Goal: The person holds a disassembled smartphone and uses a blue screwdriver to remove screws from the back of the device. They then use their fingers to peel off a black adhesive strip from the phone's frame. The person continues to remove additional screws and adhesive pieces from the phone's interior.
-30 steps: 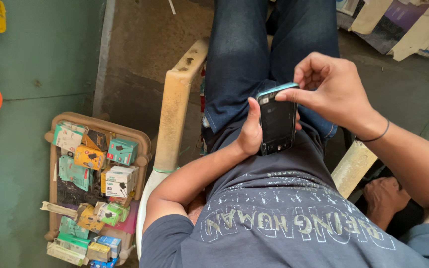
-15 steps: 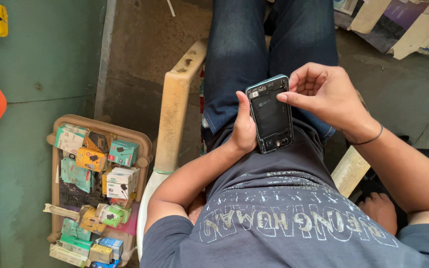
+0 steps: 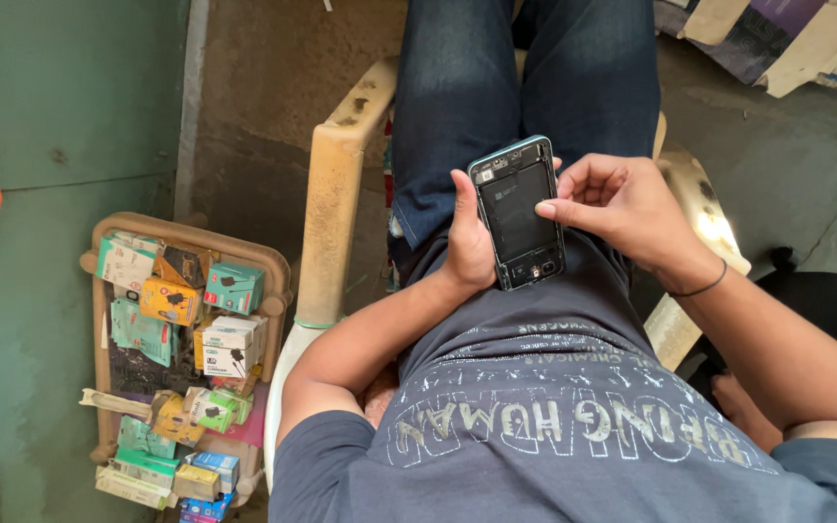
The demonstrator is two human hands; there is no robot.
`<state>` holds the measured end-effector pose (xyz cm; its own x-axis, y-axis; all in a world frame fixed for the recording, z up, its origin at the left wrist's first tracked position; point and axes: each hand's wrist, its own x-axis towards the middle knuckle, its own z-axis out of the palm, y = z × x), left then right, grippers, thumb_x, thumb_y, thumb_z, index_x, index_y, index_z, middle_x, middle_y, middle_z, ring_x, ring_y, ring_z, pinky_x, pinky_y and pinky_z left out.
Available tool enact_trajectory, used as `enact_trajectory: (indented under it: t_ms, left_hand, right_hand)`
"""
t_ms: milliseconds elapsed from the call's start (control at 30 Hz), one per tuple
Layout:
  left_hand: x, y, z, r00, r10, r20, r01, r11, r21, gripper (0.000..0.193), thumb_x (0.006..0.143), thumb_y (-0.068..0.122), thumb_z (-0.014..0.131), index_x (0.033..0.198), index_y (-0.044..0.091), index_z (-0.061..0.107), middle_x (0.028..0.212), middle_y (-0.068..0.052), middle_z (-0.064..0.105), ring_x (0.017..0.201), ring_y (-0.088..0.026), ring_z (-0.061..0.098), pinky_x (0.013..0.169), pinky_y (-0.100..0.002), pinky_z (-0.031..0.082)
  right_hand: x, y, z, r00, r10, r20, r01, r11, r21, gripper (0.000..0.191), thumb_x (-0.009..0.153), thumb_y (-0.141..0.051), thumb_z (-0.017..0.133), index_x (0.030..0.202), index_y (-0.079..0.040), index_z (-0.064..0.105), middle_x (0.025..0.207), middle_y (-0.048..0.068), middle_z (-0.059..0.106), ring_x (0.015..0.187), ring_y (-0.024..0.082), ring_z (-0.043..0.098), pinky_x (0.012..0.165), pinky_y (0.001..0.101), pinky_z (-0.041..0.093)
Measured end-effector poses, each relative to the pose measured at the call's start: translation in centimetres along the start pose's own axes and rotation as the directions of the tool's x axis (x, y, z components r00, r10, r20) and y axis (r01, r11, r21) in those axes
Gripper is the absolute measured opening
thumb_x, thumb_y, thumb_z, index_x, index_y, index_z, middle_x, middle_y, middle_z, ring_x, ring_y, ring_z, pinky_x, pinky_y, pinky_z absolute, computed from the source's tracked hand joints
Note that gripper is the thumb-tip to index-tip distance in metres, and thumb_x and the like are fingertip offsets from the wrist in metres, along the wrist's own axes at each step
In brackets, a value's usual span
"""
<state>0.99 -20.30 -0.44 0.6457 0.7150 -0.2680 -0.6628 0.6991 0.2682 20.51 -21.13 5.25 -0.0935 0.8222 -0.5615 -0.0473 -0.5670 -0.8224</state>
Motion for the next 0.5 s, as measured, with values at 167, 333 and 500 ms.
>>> enact_trajectory:
  t_ms: [167, 333, 500]
  left_hand:
    - [-0.1, 0.3, 0.1, 0.992, 0.080, 0.097, -0.083, 0.996, 0.030, 0.097, 0.107, 0.080, 0.025, 0.145, -0.007, 0.048, 0.122, -0.013, 0.063, 0.114, -0.021, 0.063, 0.106, -0.034, 0.051]
    - [-0.4, 0.2, -0.1, 0.996, 0.067, 0.059, -0.070, 0.996, 0.048, 0.099, 0.102, 0.081, 0.027, 0.145, -0.006, 0.047, 0.120, -0.012, 0.062, 0.114, -0.020, 0.063, 0.106, -0.033, 0.051]
    - [-0.3, 0.3, -0.3, 0.995, 0.076, 0.067, -0.079, 0.996, 0.040, 0.100, 0.103, 0.082, 0.026, 0.145, -0.007, 0.047, 0.119, -0.013, 0.063, 0.111, -0.020, 0.064, 0.104, -0.033, 0.052]
  right_hand:
    - [-0.7, 0.7, 0.5, 0.999, -0.029, 0.019, 0.029, 0.999, 0.025, 0.014, 0.088, -0.004, 0.081, 0.094, -0.003, 0.068, 0.087, -0.002, 0.067, 0.078, 0.003, 0.064, 0.072, 0.0180, 0.052]
    - [-1.1, 1.2, 0.3, 0.997, -0.047, 0.063, 0.045, 0.999, 0.031, 0.016, 0.083, -0.006, 0.079, 0.093, -0.005, 0.067, 0.087, -0.006, 0.067, 0.080, 0.001, 0.066, 0.074, 0.0168, 0.055]
    - [-1.0, 2.0, 0.4, 0.999, 0.030, 0.036, -0.027, 0.998, -0.059, 0.015, 0.088, -0.007, 0.082, 0.089, -0.002, 0.068, 0.081, -0.003, 0.066, 0.072, 0.002, 0.061, 0.066, 0.0177, 0.048]
